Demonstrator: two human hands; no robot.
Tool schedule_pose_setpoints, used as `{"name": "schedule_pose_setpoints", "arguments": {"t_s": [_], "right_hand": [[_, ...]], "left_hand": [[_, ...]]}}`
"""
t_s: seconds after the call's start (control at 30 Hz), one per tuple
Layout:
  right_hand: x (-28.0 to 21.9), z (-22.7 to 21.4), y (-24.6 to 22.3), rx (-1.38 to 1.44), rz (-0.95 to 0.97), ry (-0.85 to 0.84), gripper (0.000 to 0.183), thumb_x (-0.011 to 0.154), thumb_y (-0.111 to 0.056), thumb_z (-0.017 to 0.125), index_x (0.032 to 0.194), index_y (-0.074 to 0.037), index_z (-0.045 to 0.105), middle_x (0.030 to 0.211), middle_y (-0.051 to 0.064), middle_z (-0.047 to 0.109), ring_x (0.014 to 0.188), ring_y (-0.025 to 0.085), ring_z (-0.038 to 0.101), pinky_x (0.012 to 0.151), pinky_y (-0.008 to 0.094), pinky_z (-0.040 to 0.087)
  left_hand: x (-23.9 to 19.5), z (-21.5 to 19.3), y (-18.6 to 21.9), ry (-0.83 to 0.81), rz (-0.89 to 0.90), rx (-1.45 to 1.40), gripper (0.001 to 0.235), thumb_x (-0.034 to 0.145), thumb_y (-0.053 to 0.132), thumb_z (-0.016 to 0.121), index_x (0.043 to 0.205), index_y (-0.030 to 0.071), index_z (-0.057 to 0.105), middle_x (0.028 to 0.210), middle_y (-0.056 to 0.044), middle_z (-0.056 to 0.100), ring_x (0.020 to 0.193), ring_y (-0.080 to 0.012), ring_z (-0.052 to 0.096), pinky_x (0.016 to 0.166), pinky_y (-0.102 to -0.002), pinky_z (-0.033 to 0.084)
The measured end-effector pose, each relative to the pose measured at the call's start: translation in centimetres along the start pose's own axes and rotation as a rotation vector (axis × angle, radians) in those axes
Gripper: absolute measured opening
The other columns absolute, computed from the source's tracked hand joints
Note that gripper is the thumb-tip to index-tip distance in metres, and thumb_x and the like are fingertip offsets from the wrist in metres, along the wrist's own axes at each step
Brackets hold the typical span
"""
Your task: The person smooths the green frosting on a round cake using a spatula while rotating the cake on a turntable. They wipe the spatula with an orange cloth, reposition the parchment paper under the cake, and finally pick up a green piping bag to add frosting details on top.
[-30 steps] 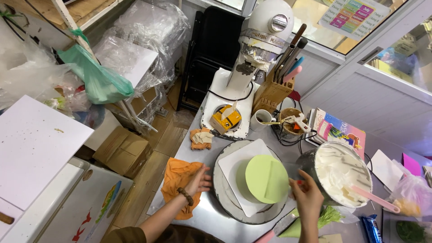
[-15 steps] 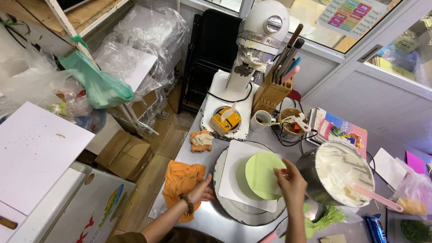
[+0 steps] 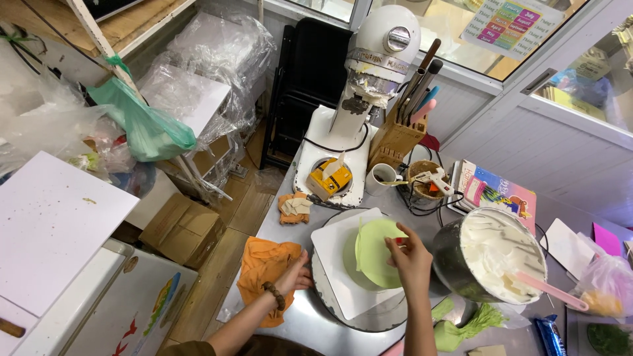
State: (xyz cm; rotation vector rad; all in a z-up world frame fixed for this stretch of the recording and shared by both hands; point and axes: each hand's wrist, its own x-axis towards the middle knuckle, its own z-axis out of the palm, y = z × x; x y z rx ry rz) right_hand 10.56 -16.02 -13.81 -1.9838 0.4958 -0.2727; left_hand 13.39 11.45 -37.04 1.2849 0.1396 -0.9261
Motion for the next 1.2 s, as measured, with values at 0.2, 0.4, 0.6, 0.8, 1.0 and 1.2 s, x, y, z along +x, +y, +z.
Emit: {"name": "schedule_pose_setpoints", "arguments": {"t_s": [0.2,0.4,0.6,0.8,1.0,1.2], "right_hand": [[-0.7,-4.3,1.5,-0.075,0.023,0.076,0.051,0.086,-0.012,0.078,0.135,-0.004,0.065,0.092,0.012,0.074,0.064,0.011,0.064,0.054,0.027,0.055],[-0.6,-3.2,1.0,0.045,0.019,0.148,0.05,0.088,-0.009,0.073,0.136,-0.004,0.062,0.094,0.012,0.074,0.075,0.007,0.071,0.054,0.026,0.057],[0.5,0.9,-0.7,-0.011,-0.011,-0.045,0.048,0.088,-0.012,0.076,0.135,-0.005,0.065,0.088,0.011,0.075,0.059,0.011,0.066,0.053,0.024,0.052],[-0.2,-3.8,1.5,-0.034,-0.028,0.042,0.05,0.085,-0.01,0.077,0.134,-0.004,0.066,0.088,0.01,0.071,0.06,0.008,0.062,0.051,0.025,0.052],[-0.6,-1.9,-0.8,0.051,0.045,0.137,0.049,0.089,-0.009,0.073,0.137,0.0,0.061,0.086,0.011,0.074,0.059,0.011,0.06,0.05,0.027,0.049],[0.2,0.9,-1.6,-0.011,-0.001,0.003,0.051,0.088,-0.013,0.076,0.136,-0.002,0.063,0.084,0.013,0.075,0.058,0.011,0.063,0.053,0.026,0.052]], "left_hand": [[-1.7,0.1,0.1,-0.028,-0.029,-0.009,0.12,0.079,0.091,0.028,0.16,0.004,0.012,0.138,-0.027,0.06,0.118,-0.0332,0.071,0.106,-0.045,0.054],[-3.2,0.7,1.2,0.088,0.029,-0.044,0.113,0.077,0.089,0.027,0.159,0.011,0.025,0.138,-0.025,0.057,0.113,-0.031,0.071,0.1,-0.046,0.056],[-0.4,-0.8,-3.2,0.002,-0.102,-0.02,0.111,0.082,0.087,0.025,0.156,0.004,0.025,0.136,-0.031,0.06,0.113,-0.0353,0.073,0.099,-0.048,0.059],[-2.4,-0.6,-1.5,-0.003,0.01,-0.044,0.104,0.084,0.086,0.03,0.159,0.014,0.026,0.146,-0.026,0.056,0.119,-0.0265,0.069,0.103,-0.044,0.054],[-4.8,0.4,-0.2,0.006,-0.009,-0.112,0.103,0.081,0.082,0.032,0.16,0.017,0.022,0.149,-0.023,0.043,0.112,-0.0309,0.075,0.096,-0.047,0.062],[-4.8,1.0,-1.3,-0.1,-0.156,-0.078,0.11,0.082,0.085,0.032,0.162,0.014,0.009,0.15,-0.031,0.051,0.108,-0.0319,0.076,0.092,-0.047,0.062]]}}
